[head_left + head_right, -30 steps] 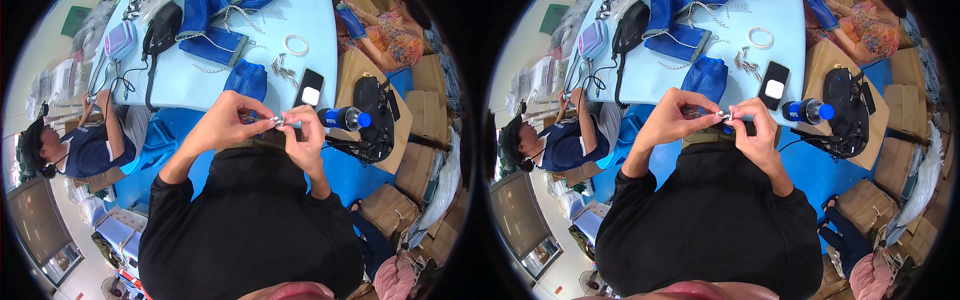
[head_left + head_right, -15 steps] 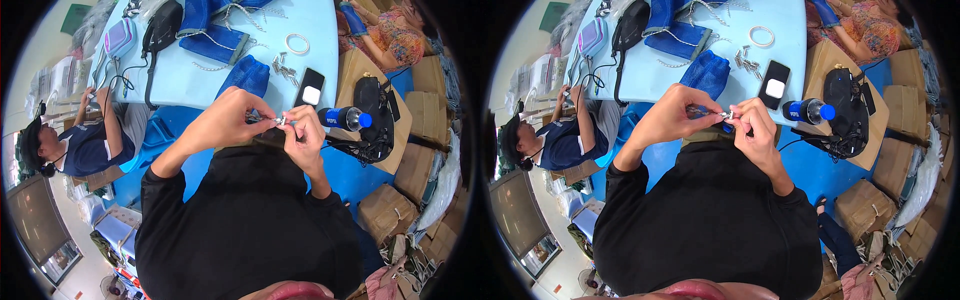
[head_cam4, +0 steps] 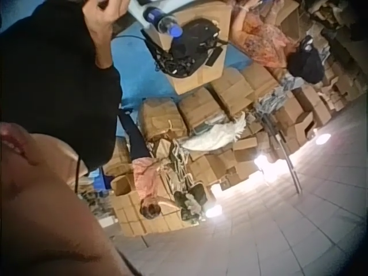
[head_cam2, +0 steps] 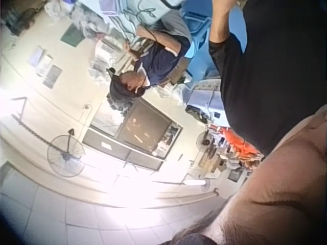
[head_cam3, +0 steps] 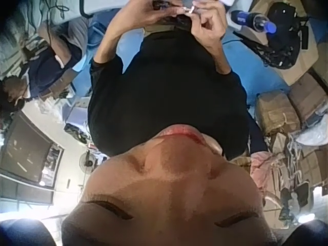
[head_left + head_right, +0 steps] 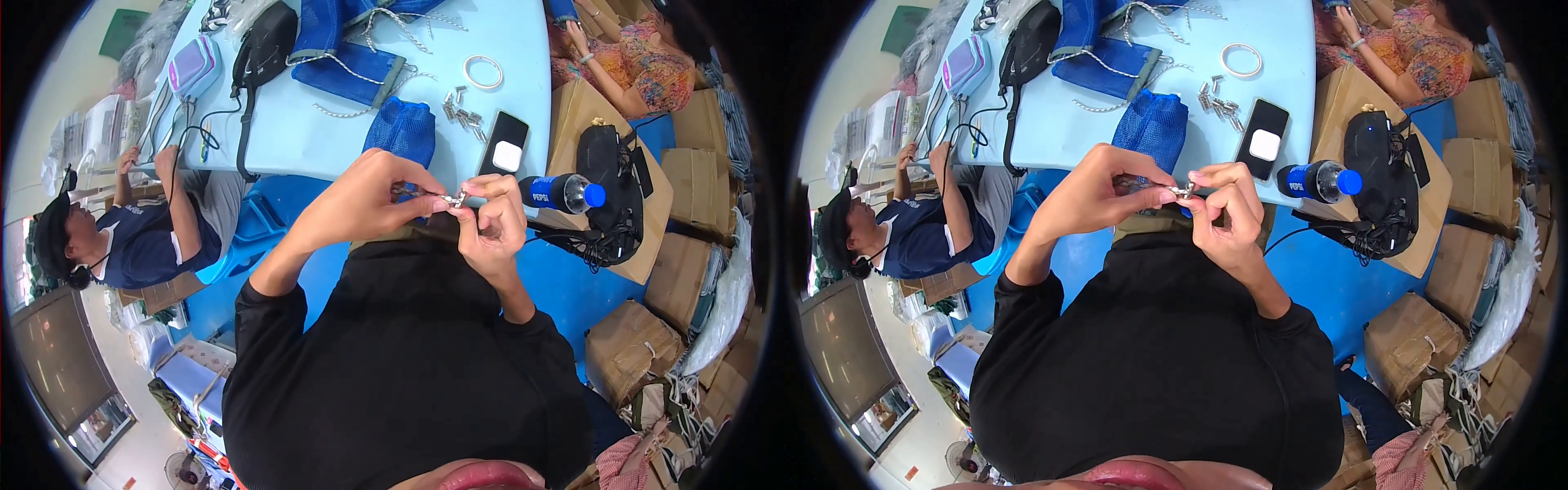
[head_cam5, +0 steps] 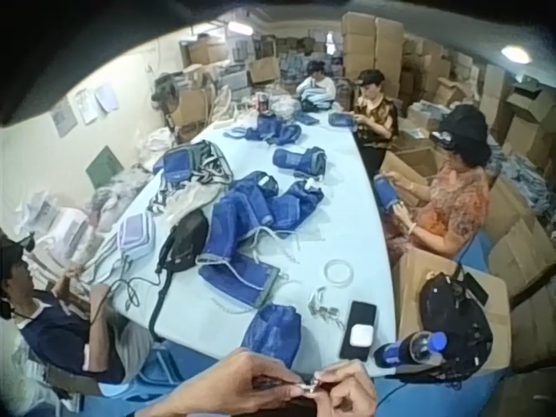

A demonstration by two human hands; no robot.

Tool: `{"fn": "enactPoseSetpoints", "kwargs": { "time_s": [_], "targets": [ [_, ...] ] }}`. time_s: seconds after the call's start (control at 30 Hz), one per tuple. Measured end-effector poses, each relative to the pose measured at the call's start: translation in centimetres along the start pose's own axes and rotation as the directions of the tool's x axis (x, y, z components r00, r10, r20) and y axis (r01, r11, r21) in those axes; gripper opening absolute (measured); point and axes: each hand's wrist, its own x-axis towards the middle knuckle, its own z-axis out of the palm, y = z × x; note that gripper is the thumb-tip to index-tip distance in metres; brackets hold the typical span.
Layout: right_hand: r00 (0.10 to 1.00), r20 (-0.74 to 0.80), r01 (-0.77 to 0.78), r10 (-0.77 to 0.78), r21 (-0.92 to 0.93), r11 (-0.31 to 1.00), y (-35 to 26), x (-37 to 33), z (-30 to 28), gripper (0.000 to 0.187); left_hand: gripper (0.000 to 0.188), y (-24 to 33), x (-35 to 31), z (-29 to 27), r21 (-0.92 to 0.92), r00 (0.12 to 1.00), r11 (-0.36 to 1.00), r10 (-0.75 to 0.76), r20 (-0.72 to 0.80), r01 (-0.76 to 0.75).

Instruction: The person is assembling small blue bags by attaching decorative metal chains to them.

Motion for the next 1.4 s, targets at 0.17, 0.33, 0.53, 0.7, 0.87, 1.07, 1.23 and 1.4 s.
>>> {"fn": "enactPoseSetpoints", "kwargs": {
  "time_s": [0.17,0.33,0.53,0.7,0.87,1.07,1.23,1.4],
  "targets": [
    [0.984,-0.041,-0.151,0.174,0.329,0.932,-0.8,-0.1,0.9,0.028,0.017,0.3,-0.9,0.6,-0.223,0.994,0.972,-0.088,-0.06,0.072],
    [0.988,-0.051,-0.139,0.143,0.071,0.988,-0.8,0.1,1.3,0.023,0.019,-0.4,-1.2,2.2,-0.345,0.965,0.938,-0.114,-0.237,0.026],
    [0.996,-0.028,-0.084,0.082,-0.074,0.994,-0.4,0.1,1.3,0.019,0.021,0.2,-1.2,2.2,-0.197,0.963,0.978,-0.111,-0.248,0.062],
    [0.998,-0.037,-0.06,0.056,-0.097,0.994,0.0,0.3,0.9,0.025,0.018,0.4,-1.5,2.0,-0.186,0.929,0.982,-0.092,-0.357,0.026],
    [0.999,-0.018,-0.038,0.036,-0.137,0.99,-0.5,0.8,0.4,0.045,0.02,-0.4,-1.5,2.7,-0.198,0.922,0.98,-0.096,-0.375,0.021],
    [1.0,-0.002,0.013,-0.013,-0.132,0.991,-0.2,0.3,0.5,0.051,0.017,-0.1,-1.4,2.8,-0.173,0.955,0.985,-0.076,-0.287,0.027],
    [1.0,-0.013,0.02,-0.022,-0.142,0.99,0.0,-0.1,0.5,0.053,0.013,1.2,-0.9,1.7,0.123,0.96,0.987,0.134,-0.246,-0.106],
    [0.993,-0.094,-0.07,0.067,-0.032,0.997,-0.4,-0.2,0.2,0.053,0.014,0.6,-0.6,2.6,0.008,0.948,0.994,0.105,-0.3,-0.108]
  ]
}}
